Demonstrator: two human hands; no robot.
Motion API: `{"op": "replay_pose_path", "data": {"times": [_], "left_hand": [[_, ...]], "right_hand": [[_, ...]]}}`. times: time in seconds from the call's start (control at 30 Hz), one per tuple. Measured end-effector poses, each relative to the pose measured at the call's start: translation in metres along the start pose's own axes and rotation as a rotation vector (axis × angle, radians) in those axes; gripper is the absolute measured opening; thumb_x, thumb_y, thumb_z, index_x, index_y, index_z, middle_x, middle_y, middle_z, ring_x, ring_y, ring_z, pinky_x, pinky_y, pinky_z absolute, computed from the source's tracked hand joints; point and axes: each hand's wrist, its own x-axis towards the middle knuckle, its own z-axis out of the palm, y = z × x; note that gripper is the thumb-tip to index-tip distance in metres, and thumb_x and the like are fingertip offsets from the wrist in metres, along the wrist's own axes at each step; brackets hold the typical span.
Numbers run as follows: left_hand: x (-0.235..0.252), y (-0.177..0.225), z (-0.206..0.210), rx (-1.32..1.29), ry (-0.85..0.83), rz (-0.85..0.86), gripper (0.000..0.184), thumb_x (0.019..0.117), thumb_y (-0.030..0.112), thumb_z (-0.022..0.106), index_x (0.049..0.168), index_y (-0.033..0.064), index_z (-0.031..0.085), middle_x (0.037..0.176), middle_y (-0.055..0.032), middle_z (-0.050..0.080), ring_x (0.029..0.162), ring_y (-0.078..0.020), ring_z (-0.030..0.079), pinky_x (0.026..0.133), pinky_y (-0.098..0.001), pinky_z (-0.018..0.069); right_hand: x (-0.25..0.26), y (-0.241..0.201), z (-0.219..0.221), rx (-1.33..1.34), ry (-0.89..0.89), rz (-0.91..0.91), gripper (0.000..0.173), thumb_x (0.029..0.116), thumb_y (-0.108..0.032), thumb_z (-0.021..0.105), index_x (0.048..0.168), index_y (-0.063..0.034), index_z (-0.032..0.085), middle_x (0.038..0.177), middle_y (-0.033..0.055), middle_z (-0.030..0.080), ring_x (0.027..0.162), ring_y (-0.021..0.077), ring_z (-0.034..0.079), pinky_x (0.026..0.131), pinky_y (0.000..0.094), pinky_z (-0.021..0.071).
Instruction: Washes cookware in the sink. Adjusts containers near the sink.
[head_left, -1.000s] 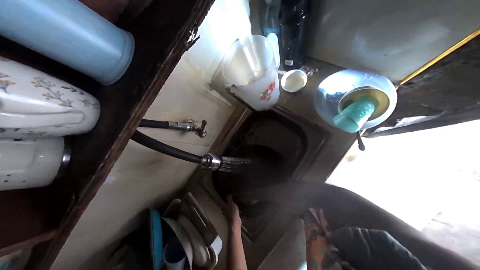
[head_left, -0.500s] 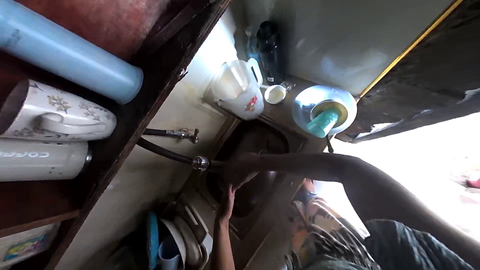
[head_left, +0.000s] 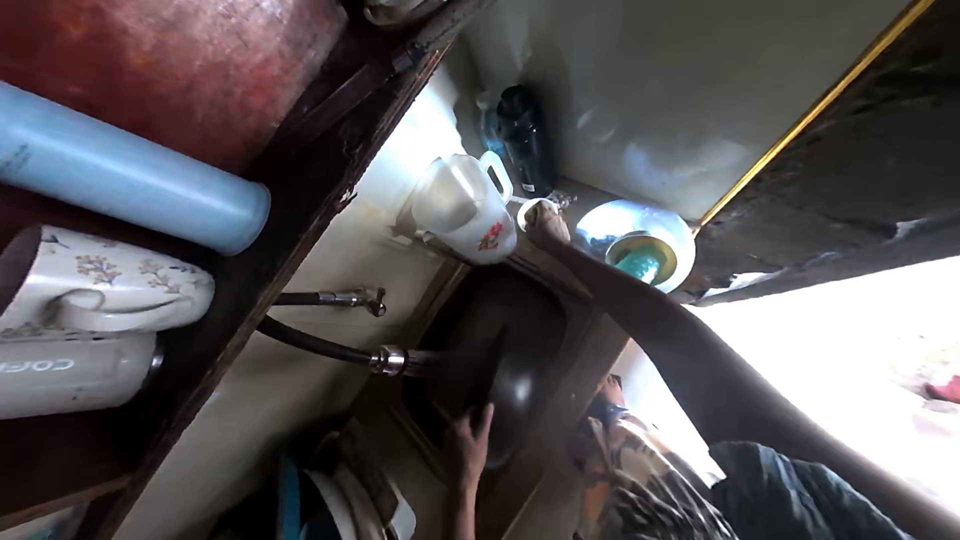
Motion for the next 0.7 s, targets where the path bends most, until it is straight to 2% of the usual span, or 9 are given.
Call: {"op": "replay_pose_path", "data": {"times": [0.13,0.27,0.37,0.43,0.5,0.6,0.63,0.67,0.7], "left_hand": [[-0.017,-0.004,-0.039,-0.122,0.202,-0.063,0.033,0.0988,0.026,0.067,0.097,-0.0067,0.074,0.087,-0.0199,0.072,0.083,-0.0263,0.070,0.083,-0.0487,0.0545],[-0.026,0.004,-0.059,-0.269,0.265,-0.260,0.033,0.1001,0.026,0.065,0.102,-0.0063,0.072,0.094,-0.0161,0.071,0.090,-0.0173,0.064,0.088,-0.0402,0.0503],[-0.025,0.008,-0.059,-0.374,0.294,-0.269,0.034,0.1007,0.026,0.064,0.105,-0.0062,0.071,0.101,-0.0148,0.071,0.097,-0.0135,0.064,0.094,-0.0362,0.0497],[-0.020,0.010,-0.057,-0.383,0.311,-0.230,0.036,0.1010,0.028,0.063,0.108,-0.0073,0.071,0.103,-0.0170,0.071,0.100,-0.0161,0.065,0.095,-0.0390,0.0493],[-0.015,0.016,-0.059,-0.377,0.314,-0.184,0.036,0.1021,0.027,0.061,0.110,-0.0078,0.070,0.105,-0.0177,0.071,0.101,-0.0160,0.064,0.097,-0.0379,0.0489],[0.003,0.032,-0.059,-0.361,0.336,-0.154,0.035,0.1042,0.026,0.059,0.107,-0.0064,0.070,0.096,-0.0136,0.070,0.090,-0.0114,0.063,0.087,-0.0337,0.0504],[0.011,0.036,-0.056,-0.374,0.348,-0.145,0.035,0.1049,0.026,0.058,0.109,-0.0066,0.070,0.097,-0.0136,0.070,0.091,-0.0109,0.063,0.088,-0.0329,0.0505],[0.018,0.041,-0.052,-0.398,0.350,-0.149,0.036,0.1059,0.025,0.056,0.114,-0.0076,0.069,0.104,-0.0163,0.071,0.097,-0.0136,0.064,0.093,-0.0345,0.0502],[0.025,0.045,-0.048,-0.419,0.356,-0.167,0.036,0.1068,0.024,0.054,0.115,-0.0087,0.069,0.110,-0.0201,0.071,0.104,-0.0191,0.066,0.098,-0.0387,0.0500]], "right_hand": [[0.053,0.016,0.010,-0.248,-0.190,-0.154,0.050,0.1023,-0.023,0.060,0.145,0.0016,0.051,0.146,0.0315,0.051,0.137,0.0498,0.047,0.110,0.0672,0.0380],[0.070,0.015,0.026,-0.451,-0.332,-0.142,0.039,0.1008,-0.023,0.062,0.134,-0.0011,0.063,0.141,0.0301,0.055,0.134,0.0514,0.049,0.104,0.0710,0.0405],[0.072,0.019,0.013,-0.311,-0.253,-0.135,0.045,0.0992,-0.031,0.066,0.128,0.0037,0.064,0.136,0.0307,0.059,0.133,0.0492,0.052,0.107,0.0685,0.0397],[0.057,0.016,0.000,-0.004,-0.099,-0.016,0.057,0.0955,-0.037,0.071,0.135,0.0026,0.059,0.135,0.0318,0.059,0.130,0.0492,0.054,0.106,0.0684,0.0412],[0.021,0.002,-0.010,0.229,-0.032,0.047,0.058,0.0992,-0.033,0.068,0.145,-0.0013,0.051,0.138,0.0309,0.057,0.131,0.0476,0.054,0.108,0.0655,0.0421],[-0.080,-0.012,0.026,0.381,-0.048,-0.221,0.034,0.1032,-0.021,0.060,0.130,0.0009,0.063,0.118,0.0229,0.070,0.109,0.0344,0.069,0.096,0.0523,0.0552],[-0.127,-0.017,0.052,0.442,-0.094,-0.355,0.029,0.1019,-0.013,0.061,0.127,0.0017,0.064,0.120,0.0213,0.069,0.111,0.0309,0.067,0.098,0.0487,0.0541],[-0.170,-0.025,0.079,0.465,-0.159,-0.459,0.033,0.1006,-0.013,0.061,0.132,-0.0023,0.065,0.134,0.0171,0.065,0.127,0.0274,0.060,0.110,0.0475,0.0471],[-0.203,-0.038,0.099,0.412,-0.205,-0.545,0.038,0.1016,-0.019,0.058,0.138,-0.0088,0.065,0.150,0.0155,0.055,0.146,0.0316,0.043,0.122,0.0560,0.0305]]}}
